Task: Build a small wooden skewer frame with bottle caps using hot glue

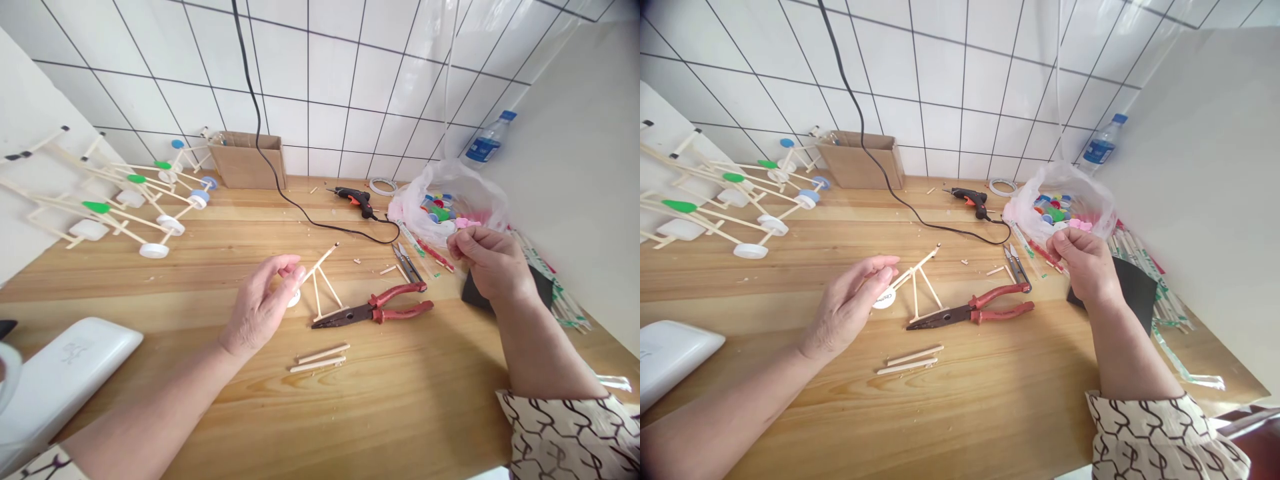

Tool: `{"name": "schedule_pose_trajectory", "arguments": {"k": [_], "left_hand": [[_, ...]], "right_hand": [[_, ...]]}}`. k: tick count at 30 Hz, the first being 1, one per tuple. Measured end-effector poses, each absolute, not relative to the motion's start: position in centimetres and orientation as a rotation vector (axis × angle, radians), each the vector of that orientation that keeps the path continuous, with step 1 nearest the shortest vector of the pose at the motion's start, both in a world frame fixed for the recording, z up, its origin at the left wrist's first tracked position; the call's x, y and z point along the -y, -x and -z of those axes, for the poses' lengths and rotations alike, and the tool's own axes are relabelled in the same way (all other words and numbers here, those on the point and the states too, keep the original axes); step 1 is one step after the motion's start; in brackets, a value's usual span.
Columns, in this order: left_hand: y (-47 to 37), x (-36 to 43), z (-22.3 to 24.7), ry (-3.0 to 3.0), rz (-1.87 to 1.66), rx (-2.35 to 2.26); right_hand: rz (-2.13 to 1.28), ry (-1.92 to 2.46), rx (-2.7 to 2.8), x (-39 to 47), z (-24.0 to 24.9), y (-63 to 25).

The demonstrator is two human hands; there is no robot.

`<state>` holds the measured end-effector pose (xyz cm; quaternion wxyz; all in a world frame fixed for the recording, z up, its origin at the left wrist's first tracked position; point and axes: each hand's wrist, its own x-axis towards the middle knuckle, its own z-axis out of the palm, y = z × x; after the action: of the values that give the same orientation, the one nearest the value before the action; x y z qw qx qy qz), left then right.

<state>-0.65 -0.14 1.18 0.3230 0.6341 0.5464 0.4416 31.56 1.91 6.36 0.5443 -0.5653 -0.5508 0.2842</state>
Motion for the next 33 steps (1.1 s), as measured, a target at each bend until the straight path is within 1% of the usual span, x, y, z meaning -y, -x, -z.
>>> {"name": "schedule_pose_trajectory", "arguments": {"k": [3,7,9,11,22,27,33], "left_hand": [[0.6,0.1,-1.2,-1.64,-1.149,-1.455],[0.5,0.0,-1.3,-1.617,-1.139,-1.472],[0.5,0.0,-1.4,-1.614,-1.136,-1.472],[0.5,0.0,-1.4,-1.613,-1.136,-1.47],[0.6,-0.1,-1.2,-1.616,-1.142,-1.454],[0.7,-0.2,-1.0,-1.618,-1.151,-1.445],[0.7,-0.2,-1.0,-1.64,-1.13,-1.44]], "right_hand": [[-0.581,1.473,1.275,-1.9,-6.5,-31.8],[-0.27,1.756,1.357,-1.8,-6.5,-32.1],[-0.113,1.831,1.415,-1.9,-6.4,-32.3],[-0.039,1.853,1.435,-1.8,-6.3,-32.3],[0.053,1.921,1.506,-2.3,-5.4,-32.7],[0.135,1.821,1.522,-2.9,-4.9,-32.6],[-0.004,1.808,1.565,-1.7,-5.2,-31.0]]}}
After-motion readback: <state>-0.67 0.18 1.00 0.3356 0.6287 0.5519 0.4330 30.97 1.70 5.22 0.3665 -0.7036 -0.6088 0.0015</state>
